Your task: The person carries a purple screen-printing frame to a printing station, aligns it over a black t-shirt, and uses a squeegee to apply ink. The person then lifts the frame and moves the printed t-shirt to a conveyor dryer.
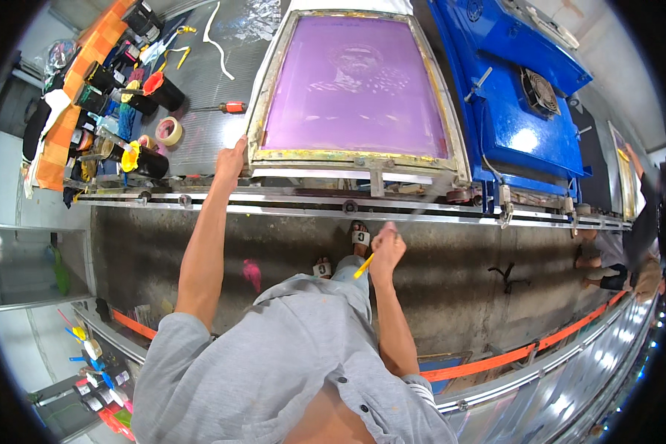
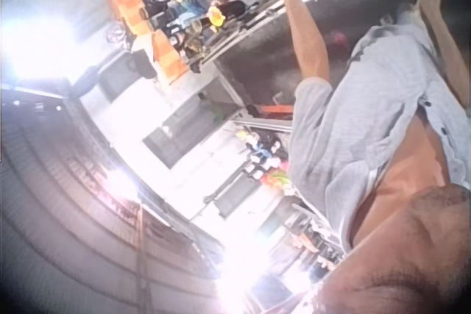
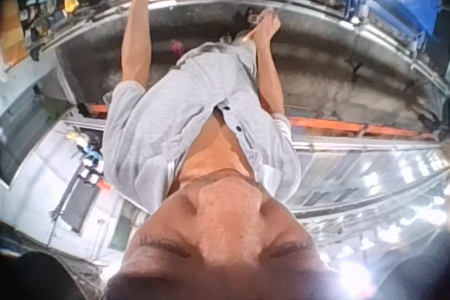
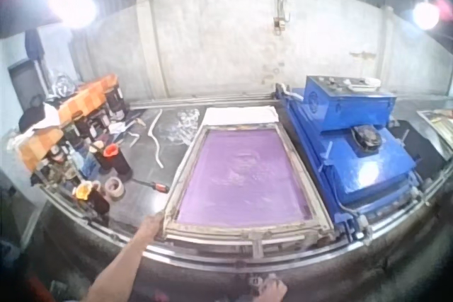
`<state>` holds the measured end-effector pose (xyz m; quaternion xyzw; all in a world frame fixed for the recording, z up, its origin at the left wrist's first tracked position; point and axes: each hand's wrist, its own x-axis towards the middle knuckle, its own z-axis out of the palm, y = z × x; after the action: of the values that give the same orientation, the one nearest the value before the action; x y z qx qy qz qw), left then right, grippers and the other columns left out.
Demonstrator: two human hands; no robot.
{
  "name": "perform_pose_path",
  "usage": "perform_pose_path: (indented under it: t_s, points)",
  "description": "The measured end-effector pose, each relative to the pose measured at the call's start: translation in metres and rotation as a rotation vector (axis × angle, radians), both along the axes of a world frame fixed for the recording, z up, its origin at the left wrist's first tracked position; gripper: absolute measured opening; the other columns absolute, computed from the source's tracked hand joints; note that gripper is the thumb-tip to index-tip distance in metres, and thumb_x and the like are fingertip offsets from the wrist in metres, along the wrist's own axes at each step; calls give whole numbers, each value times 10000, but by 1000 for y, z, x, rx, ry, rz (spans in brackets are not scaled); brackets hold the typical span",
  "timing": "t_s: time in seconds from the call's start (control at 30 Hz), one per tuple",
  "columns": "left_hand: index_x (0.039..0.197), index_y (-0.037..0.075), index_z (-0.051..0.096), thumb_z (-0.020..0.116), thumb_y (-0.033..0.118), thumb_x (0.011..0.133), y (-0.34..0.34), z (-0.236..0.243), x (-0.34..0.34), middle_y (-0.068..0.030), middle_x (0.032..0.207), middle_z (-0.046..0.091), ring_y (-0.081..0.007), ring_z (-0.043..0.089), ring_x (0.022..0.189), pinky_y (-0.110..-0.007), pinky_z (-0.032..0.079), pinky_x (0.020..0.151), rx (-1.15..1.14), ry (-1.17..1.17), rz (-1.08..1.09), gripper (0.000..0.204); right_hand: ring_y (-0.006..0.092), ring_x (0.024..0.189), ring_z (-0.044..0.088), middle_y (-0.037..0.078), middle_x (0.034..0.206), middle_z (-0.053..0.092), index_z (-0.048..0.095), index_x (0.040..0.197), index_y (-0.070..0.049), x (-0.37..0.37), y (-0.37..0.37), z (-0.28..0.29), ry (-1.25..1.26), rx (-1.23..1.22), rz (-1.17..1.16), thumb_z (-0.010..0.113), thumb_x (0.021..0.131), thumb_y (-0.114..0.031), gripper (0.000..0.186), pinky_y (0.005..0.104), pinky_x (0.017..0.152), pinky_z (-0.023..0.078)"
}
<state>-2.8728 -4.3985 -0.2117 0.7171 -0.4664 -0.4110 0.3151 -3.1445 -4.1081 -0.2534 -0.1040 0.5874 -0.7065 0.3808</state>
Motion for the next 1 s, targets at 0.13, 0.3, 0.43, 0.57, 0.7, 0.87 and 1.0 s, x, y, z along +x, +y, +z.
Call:
perform_pose_path:
  t_s: [0.13, 0.3, 0.43, 0.57, 0.7, 0.87, 1.0]
  points:
    - [699, -68, 616, 627, 525, 880, -3, -11, -3, -95, 635, 545, -174, 472, 622, -401, 382, 605, 55, 68, 22, 620, 60, 478, 366, -48, 535, 401, 453, 603, -108, 15, -2, -19, 235, 199, 190, 544, 1022, -293, 466, 261, 452, 285]
    - [664, -65, 598, 627, 535, 883, 9, -2, -13, -75, 627, 536, -174, 448, 588, -403, 364, 562, 38, -14, 13, 639, 167, 485, 452, 35, 544, 488, 552, 671, -21, -16, 12, -34, 395, 169, 25, 534, 1024, -332, 471, 350, 477, 360]
    - [666, -82, 600, 622, 549, 880, 9, -11, -1, -92, 622, 544, -195, 456, 586, -418, 374, 569, 40, 105, -2, 667, 254, 515, 491, 151, 559, 546, 611, 733, 30, 16, 9, -44, 623, 286, 170, 522, 1016, -329, 466, 423, 521, 396]
    - [732, -131, 619, 600, 546, 896, 9, -40, 0, -198, 696, 610, -263, 535, 673, -459, 427, 662, -4, -21, -17, 697, 170, 536, 450, 49, 539, 475, 551, 669, 39, -20, 0, -10, 297, 383, 22, 539, 1005, -325, 495, 399, 511, 385]
    - [783, -133, 628, 514, 584, 929, 26, -52, -20, -251, 785, 643, -329, 579, 771, -487, 438, 761, 74, -137, -68, 741, 288, 584, 587, 171, 608, 598, 653, 743, 45, -83, -12, 16, 704, 584, 131, 544, 985, -322, 454, 438, 605, 454]
    - [819, -79, 666, 510, 594, 923, 26, -84, -17, -265, 807, 667, -409, 634, 841, -490, 460, 804, 85, -386, -53, 699, 416, 725, 660, 266, 745, 665, 669, 818, 77, -159, -94, 54, 759, 674, 360, 600, 940, -347, 446, 483, 694, 483]
    - [854, -58, 669, 520, 570, 935, 35, -75, -26, -263, 822, 680, -434, 649, 809, -502, 477, 787, 53, -565, -85, 651, 417, 794, 648, 282, 834, 652, 660, 795, 87, -217, -181, 48, 1020, 809, 429, 644, 917, -374, 477, 488, 750, 479]
